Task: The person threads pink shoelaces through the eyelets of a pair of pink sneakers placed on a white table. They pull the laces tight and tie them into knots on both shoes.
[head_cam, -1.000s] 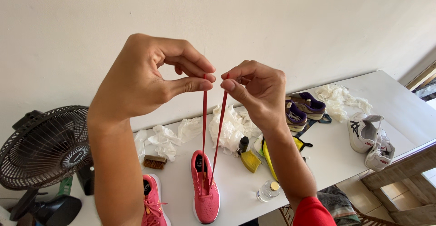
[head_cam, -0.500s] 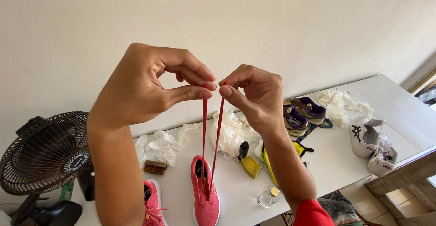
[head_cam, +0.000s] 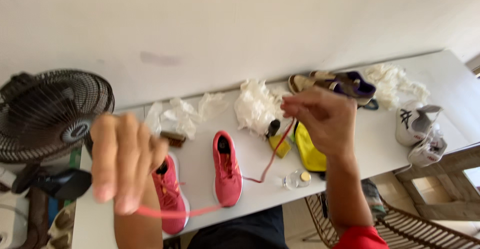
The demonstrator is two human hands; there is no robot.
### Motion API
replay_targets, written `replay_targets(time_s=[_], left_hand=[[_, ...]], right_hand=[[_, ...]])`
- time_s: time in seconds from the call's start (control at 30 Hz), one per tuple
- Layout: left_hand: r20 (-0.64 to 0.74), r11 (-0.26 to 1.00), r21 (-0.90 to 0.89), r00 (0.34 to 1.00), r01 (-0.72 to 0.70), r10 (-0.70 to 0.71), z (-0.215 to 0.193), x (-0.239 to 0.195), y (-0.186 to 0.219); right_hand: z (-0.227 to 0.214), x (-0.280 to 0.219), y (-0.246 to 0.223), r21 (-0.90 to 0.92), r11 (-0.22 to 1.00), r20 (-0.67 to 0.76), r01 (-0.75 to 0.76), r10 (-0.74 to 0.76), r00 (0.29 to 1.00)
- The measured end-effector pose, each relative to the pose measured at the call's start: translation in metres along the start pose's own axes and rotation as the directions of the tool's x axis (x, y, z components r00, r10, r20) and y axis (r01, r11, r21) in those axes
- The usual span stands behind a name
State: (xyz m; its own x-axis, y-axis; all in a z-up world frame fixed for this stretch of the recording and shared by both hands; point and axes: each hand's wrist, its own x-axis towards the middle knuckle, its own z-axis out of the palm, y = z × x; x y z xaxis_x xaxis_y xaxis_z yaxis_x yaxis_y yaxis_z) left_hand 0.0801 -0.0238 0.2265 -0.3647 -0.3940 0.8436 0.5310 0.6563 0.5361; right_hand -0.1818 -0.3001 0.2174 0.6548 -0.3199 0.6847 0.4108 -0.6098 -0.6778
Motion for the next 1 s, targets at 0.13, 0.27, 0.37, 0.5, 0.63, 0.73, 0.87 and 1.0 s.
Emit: replay_targets(time_s=[0.13,0.27,0.37,0.5,0.63,0.73,0.87,1.0], left_hand=[[-0.350,0.965,-0.175,0.928,-0.197,0.126,0.056,-0.167,-0.071],[-0.803,0.599,0.057,0.393,0.799,-0.448,0.107,-0.233,-0.128],[-0.917,0.404,-0.106,0.068,0.909,-0.394,0.100,-0.284,-0.198],[-0.991,0.350,-0.094,-0.120,0.932,0.053,0.088,-0.323,-0.270],[-0.990,0.350,-0.108,-0.133,0.930,0.048,0.087,-0.325,-0.277],[-0.986,0.337,-0.126,-0.156,0.933,0.062,0.089,-0.323,-0.275],[-0.987,0.335,-0.129,-0.152,0.933,0.043,0.088,-0.317,-0.269],[-0.988,0.377,-0.135,-0.155,0.916,0.022,0.083,-0.316,-0.268]], right_hand=[[0.037,-0.106,0.076,-0.233,0.901,0.105,-0.366,0.397,0.912],[0.105,-0.213,0.146,-0.239,0.783,0.163,-0.574,0.616,0.771],[0.157,-0.238,0.174,-0.292,0.800,0.131,-0.523,0.576,0.807],[0.205,-0.244,0.211,-0.538,0.807,0.144,-0.241,0.370,0.918],[0.219,-0.248,0.226,-0.530,0.797,0.198,-0.291,0.450,0.871],[0.218,-0.249,0.225,-0.465,0.823,0.249,-0.328,0.477,0.843],[0.218,-0.247,0.220,-0.458,0.816,0.272,-0.354,0.507,0.818],[0.222,-0.247,0.225,-0.445,0.822,0.261,-0.355,0.499,0.826]])
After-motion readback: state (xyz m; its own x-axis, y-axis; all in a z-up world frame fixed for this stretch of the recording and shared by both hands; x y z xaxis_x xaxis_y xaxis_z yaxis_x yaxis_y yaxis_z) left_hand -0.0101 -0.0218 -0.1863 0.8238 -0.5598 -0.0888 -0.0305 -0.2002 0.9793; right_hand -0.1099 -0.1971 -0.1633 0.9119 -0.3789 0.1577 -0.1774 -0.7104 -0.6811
